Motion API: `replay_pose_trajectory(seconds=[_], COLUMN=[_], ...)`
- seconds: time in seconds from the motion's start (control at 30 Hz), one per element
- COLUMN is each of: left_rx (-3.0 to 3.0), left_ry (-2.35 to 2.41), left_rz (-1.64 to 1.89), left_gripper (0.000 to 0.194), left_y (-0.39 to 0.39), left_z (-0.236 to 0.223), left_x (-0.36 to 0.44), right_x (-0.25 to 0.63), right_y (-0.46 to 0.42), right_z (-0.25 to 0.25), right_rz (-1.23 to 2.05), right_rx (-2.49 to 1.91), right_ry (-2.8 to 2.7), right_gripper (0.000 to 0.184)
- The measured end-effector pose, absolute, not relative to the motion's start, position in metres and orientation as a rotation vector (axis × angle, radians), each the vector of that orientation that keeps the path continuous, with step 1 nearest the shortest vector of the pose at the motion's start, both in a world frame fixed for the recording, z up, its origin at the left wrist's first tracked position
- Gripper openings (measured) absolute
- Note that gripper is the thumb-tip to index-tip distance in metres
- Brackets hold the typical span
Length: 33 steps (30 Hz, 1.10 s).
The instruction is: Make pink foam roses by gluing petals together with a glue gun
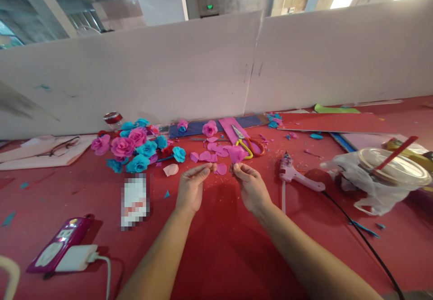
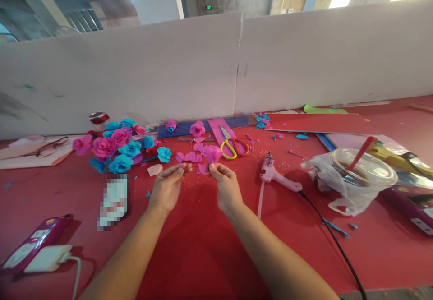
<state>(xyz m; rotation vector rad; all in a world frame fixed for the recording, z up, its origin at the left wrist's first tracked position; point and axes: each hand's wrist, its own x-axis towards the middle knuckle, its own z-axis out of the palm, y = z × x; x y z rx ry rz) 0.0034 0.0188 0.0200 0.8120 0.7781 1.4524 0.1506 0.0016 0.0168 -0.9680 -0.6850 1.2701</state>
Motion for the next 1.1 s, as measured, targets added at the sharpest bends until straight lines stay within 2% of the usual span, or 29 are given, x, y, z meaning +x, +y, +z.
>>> replay_pose_trajectory(seconds=[0.2,0.7,0.87,1.0,1.1], left_rx=[0.783,0.854,0.877,0.977,1.088], left_ry=[0.859,0.818,0.950,0.932,0.841], left_rz=[1.460,1.465,1.227,1.124,1.142], left_gripper=[0.009,0.016,0.026,0.025,0.022], left_y=[0.020,0.022,0.018,0.015,0.014], left_z=[0.020,0.015,0.020,0.016,0.013], left_x=[0.005,0.003,0.006,0.008,0.006], right_x=[0.151,0.152,0.148,0.144,0.143], right_y=[0.003,0.007,0.003,-0.002,-0.006], right_z=[0.016,0.009,0.012,0.012,0.015], right_rz=[1.337,1.501,1.485,1.362,1.065], right_rx=[-0.938,-0.894,-0.914,-0.898,-0.934], right_ry=[-0.628,-0.490,-0.627,-0.884,-1.182], right_gripper=[0.023,0.021,0.022,0.019,0.014])
